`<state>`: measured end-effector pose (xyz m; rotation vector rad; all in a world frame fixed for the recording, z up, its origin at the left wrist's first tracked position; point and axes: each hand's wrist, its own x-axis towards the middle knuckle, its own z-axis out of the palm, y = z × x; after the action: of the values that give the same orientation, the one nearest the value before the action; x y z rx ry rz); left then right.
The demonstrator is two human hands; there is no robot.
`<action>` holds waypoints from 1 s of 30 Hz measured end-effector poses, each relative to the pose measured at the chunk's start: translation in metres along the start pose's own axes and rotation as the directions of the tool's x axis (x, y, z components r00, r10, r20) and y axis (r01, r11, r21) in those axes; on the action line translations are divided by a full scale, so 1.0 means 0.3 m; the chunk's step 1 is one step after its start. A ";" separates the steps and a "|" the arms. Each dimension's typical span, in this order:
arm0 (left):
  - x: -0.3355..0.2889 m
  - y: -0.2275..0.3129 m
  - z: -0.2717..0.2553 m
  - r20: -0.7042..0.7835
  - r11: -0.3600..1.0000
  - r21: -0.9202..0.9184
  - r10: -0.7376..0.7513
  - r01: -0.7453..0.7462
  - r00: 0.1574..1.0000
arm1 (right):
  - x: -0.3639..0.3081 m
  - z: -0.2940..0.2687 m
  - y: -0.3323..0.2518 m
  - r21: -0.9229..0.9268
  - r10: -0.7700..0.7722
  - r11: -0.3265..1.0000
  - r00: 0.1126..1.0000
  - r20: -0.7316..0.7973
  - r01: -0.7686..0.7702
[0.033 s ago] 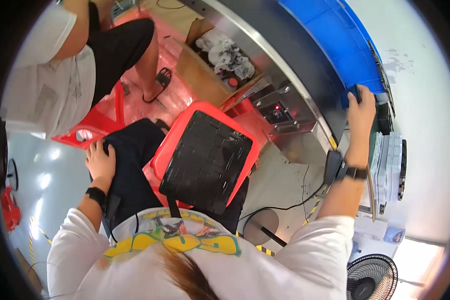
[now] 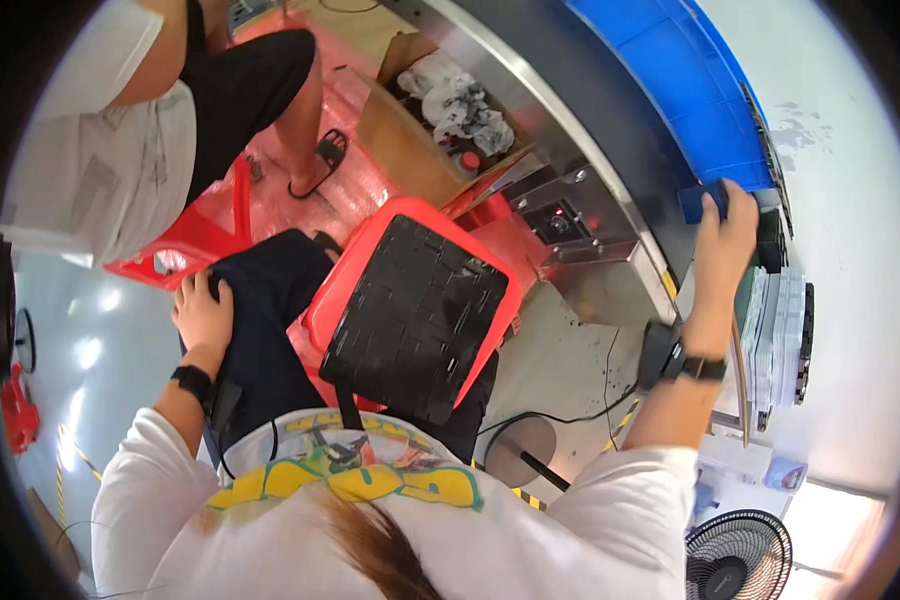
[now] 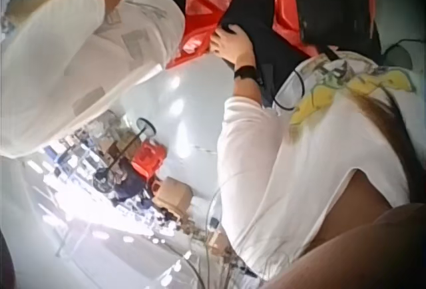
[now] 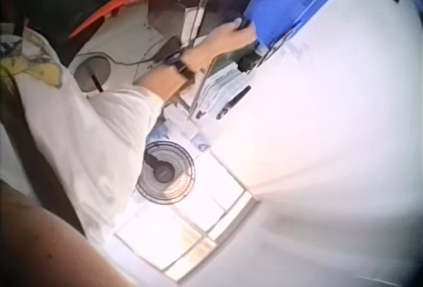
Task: The recorder inserts blue cards into black plastic housings at a factory workbench.
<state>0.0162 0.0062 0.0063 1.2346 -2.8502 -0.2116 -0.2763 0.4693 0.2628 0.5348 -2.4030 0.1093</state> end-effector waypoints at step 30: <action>0.017 0.022 0.014 0.004 1.000 0.003 0.006 -0.006 1.000 | -0.870 0.364 -0.792 0.272 -0.242 0.958 0.756 0.608 0.089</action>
<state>0.0075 0.0075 0.0030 1.2273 -2.8585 -0.2104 -0.0638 0.3203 0.0001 1.0326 -3.0089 0.1421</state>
